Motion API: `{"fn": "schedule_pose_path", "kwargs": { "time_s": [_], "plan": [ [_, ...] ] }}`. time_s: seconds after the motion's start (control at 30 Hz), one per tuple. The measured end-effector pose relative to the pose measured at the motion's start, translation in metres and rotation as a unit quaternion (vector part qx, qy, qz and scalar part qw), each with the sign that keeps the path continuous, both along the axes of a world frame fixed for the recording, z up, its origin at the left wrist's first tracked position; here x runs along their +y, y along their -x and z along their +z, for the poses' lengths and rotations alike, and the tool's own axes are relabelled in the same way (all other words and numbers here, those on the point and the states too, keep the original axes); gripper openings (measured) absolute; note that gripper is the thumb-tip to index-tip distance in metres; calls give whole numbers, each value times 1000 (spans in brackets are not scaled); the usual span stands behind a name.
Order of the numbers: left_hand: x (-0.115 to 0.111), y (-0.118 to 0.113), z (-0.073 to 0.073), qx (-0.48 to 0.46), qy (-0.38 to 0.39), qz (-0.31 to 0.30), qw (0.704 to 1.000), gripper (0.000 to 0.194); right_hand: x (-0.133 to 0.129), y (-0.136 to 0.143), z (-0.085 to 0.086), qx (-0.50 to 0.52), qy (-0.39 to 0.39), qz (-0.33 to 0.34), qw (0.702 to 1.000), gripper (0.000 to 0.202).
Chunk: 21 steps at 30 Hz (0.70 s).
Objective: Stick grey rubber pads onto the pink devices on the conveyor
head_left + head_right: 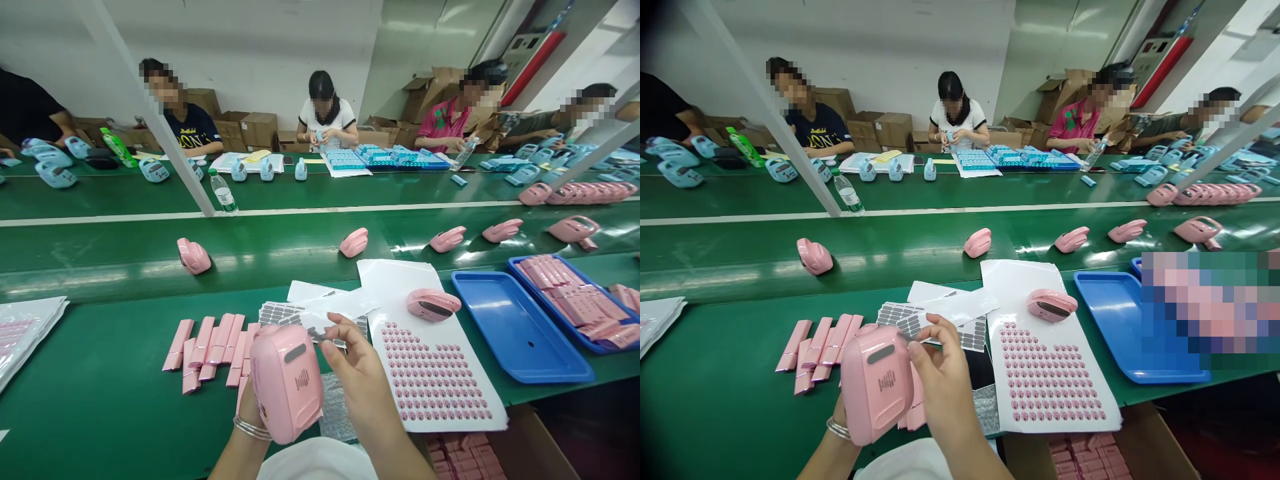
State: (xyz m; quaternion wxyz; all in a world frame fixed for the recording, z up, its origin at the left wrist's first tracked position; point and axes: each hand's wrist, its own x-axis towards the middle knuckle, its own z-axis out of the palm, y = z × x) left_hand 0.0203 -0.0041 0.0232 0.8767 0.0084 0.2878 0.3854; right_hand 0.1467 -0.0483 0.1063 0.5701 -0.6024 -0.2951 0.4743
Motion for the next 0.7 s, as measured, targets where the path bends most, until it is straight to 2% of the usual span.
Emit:
{"fn": "schedule_pose_path", "kwargs": {
  "time_s": [0.1, 0.2, 0.27, 0.37, 0.57, 0.7],
  "plan": [
    [4, 4, 1, -16, 9, 15, 1000, 25, -10, -10, 6, 51, 21, 99, 994, 21],
    [9, 4, 12, -40, 4, 12, 999, 20, -20, -8, 8, 43, 52, 148, 987, 18],
    [11, 3, 21, -37, -12, -10, 999, 19, -23, -4, 8, 28, 53, 158, 986, 17],
    [11, 1, 27, -8, -23, -6, 1000, 23, -22, 0, 8, 6, 50, 164, 985, 15],
    [11, 2, 15, 40, 1, 67, 997, 21, -20, -1, 11, -49, 52, 178, 981, 13],
    [8, 2, 14, 37, 11, 42, 998, 24, -21, 0, 13, -85, 69, 171, 979, 12]
  ]
}}
